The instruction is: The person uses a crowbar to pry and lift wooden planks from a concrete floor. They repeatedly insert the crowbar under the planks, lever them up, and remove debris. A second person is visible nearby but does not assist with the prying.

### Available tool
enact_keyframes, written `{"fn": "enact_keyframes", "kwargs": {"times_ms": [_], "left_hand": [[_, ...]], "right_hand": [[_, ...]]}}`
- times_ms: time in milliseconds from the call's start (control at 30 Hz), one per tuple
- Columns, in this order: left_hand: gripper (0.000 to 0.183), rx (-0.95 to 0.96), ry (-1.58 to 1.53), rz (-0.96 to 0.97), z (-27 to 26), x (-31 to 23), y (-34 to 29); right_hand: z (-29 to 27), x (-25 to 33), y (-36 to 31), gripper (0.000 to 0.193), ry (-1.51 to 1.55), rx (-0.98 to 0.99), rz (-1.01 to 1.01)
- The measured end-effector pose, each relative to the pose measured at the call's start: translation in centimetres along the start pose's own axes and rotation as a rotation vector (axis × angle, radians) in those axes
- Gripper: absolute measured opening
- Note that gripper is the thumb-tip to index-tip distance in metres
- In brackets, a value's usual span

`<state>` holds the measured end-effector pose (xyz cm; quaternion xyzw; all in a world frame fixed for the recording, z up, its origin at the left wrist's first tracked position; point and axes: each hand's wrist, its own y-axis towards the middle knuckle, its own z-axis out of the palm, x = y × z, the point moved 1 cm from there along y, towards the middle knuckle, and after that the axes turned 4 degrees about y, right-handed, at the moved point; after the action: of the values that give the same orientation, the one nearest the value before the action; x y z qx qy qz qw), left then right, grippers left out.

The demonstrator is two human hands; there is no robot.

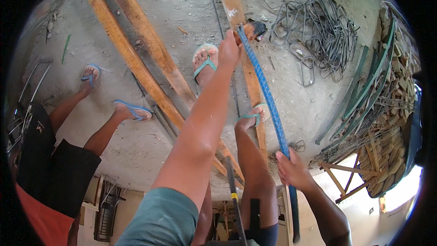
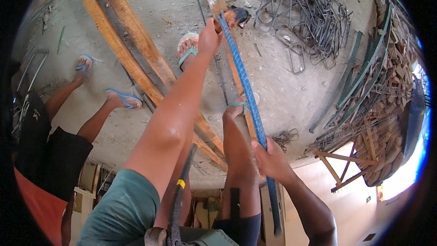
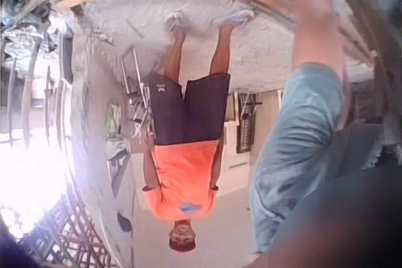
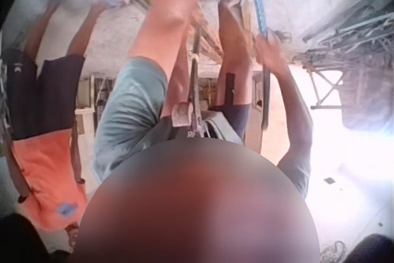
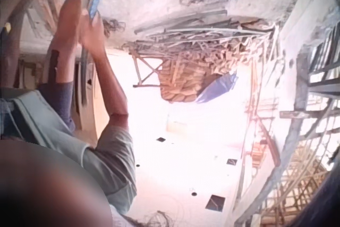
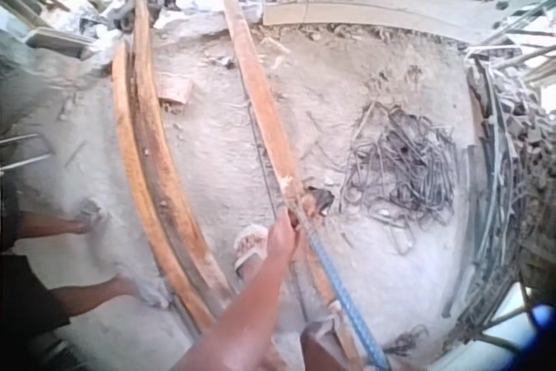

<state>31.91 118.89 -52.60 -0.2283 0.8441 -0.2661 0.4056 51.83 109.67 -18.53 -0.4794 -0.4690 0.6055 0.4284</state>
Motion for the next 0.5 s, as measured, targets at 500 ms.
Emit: {"fn": "enact_keyframes", "kwargs": {"times_ms": [500], "left_hand": [[0.050, 0.510, 0.532, 1.030, -1.3, -8.4, -21.8]], "right_hand": [[-3.7, -7.2, 9.4, 0.045, -0.868, -0.688, -0.234]]}}
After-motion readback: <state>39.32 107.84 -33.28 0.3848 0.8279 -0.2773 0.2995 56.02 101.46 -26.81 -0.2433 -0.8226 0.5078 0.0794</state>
